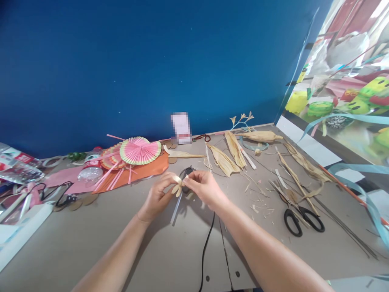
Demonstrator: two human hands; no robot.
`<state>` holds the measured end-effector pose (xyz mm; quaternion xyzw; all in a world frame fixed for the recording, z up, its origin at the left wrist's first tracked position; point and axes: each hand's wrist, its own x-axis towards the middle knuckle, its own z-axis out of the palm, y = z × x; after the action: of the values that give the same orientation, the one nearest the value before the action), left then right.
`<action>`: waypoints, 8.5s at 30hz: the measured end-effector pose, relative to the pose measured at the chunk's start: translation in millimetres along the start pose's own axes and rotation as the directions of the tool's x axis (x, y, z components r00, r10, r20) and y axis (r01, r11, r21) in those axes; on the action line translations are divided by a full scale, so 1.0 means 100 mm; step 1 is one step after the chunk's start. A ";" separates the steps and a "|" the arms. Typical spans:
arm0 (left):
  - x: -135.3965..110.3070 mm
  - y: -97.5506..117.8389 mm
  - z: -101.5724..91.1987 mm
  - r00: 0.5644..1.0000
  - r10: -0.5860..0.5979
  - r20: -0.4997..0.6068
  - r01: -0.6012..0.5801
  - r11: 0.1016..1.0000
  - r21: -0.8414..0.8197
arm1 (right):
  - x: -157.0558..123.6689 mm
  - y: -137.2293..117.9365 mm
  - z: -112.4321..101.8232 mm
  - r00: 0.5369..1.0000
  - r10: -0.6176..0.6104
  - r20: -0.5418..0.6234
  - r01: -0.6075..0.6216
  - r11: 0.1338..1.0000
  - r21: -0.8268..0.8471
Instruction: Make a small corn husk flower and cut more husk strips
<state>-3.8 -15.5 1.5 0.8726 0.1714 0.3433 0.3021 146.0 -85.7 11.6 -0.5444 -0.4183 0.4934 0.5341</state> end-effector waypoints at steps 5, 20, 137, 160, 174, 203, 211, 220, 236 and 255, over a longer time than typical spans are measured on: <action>0.01 0.03 0.02 0.988 -0.156 0.006 0.155 0.978 -0.141 | 0.00 0.01 0.01 0.999 -0.037 -0.020 0.037 0.999 0.017; -0.05 0.00 0.09 0.913 -0.407 -0.016 0.358 0.820 -0.446 | -0.04 0.05 0.07 0.986 -0.165 0.019 0.166 0.975 -0.148; 0.00 -0.22 -0.02 0.832 -0.514 -0.208 0.197 0.625 -0.755 | -0.04 0.03 -0.09 0.974 -0.214 0.071 0.225 0.948 -0.227; 0.02 -0.18 -0.02 0.812 -0.543 -0.212 0.218 0.619 -0.754 | -0.02 0.09 -0.13 0.974 -0.214 0.068 0.224 0.910 -0.349; -0.01 -0.25 0.00 0.812 -0.538 -0.226 0.214 0.635 -0.742 | -0.05 0.06 -0.12 0.971 -0.229 0.073 0.238 0.863 -0.446; -0.01 -0.22 -0.01 0.791 -0.565 -0.235 0.235 0.634 -0.737 | -0.07 0.07 -0.11 0.966 -0.255 0.043 0.237 0.808 -0.540; 0.00 -0.24 0.00 0.800 -0.550 -0.238 0.207 0.626 -0.752 | -0.06 0.08 -0.11 0.957 -0.286 0.042 0.262 0.798 -0.542; -0.01 -0.27 0.01 0.816 -0.534 -0.220 0.201 0.620 -0.759 | -0.07 0.10 -0.11 0.952 -0.302 0.050 0.272 0.761 -0.588; -0.02 -0.28 0.01 0.816 -0.530 -0.230 0.191 0.624 -0.758 | -0.07 0.07 -0.11 0.945 -0.321 0.060 0.288 0.733 -0.616; -0.06 -0.39 0.05 0.825 -0.517 -0.228 0.182 0.625 -0.759 | -0.09 0.12 -0.13 0.939 -0.338 0.072 0.306 0.718 -0.625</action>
<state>-8.4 9.0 -29.7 0.5381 0.2582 0.4960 0.6307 156.7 -97.6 0.0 -0.6212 -0.6338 0.2122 0.4091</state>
